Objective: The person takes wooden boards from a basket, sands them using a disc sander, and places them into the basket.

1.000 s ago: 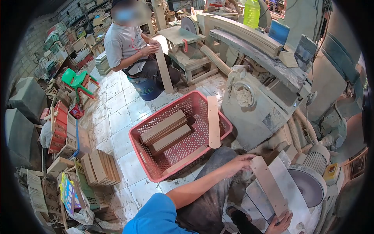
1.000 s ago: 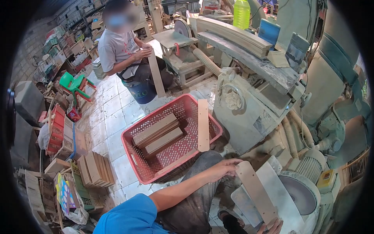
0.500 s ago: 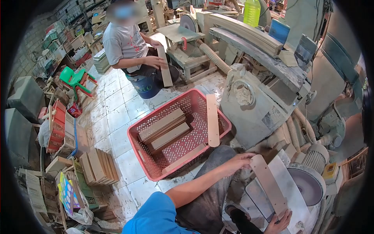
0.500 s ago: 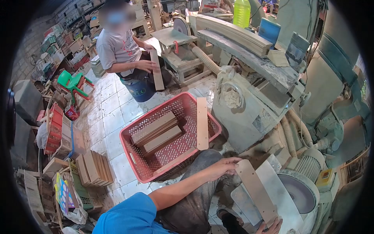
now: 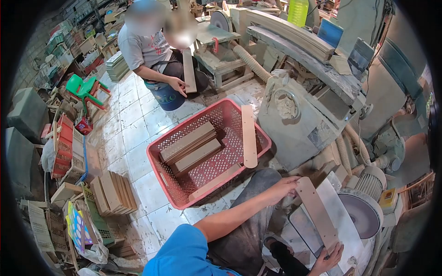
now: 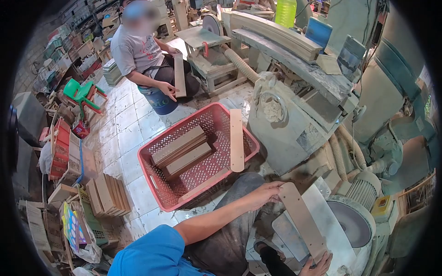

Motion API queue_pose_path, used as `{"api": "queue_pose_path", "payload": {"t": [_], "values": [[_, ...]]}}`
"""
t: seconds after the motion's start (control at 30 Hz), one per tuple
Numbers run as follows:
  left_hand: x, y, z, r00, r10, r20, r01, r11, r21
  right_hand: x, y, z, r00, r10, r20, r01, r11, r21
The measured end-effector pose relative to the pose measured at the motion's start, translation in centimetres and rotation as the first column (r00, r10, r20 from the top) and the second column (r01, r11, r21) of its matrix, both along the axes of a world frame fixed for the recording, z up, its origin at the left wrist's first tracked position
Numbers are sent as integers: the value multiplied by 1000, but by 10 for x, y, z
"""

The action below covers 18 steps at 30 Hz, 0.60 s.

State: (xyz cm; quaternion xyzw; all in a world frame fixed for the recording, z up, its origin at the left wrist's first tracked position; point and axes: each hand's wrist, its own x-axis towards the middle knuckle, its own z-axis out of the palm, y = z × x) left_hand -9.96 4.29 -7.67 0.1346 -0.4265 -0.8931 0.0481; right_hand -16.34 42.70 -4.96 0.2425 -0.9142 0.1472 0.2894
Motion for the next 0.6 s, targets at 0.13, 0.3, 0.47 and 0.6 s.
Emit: {"api": "queue_pose_path", "payload": {"t": [0.13,0.3,0.47,0.6], "values": [[-2,1,-4,1000,-24,-17,23,999,-43,-1,2,-7,1000,6,-25,-7,1000,-12],[-4,4,-20,1000,-13,12,14,997,-77,5,-3,7,998,-23,55,22,1000,16],[7,0,6,999,40,-4,-40,996,-82,0,20,-20,996,-74,56,71,996,49],[8,-2,-1,998,57,0,-57,997,-54,-2,25,-16,996,-46,83,39,995,91]]}}
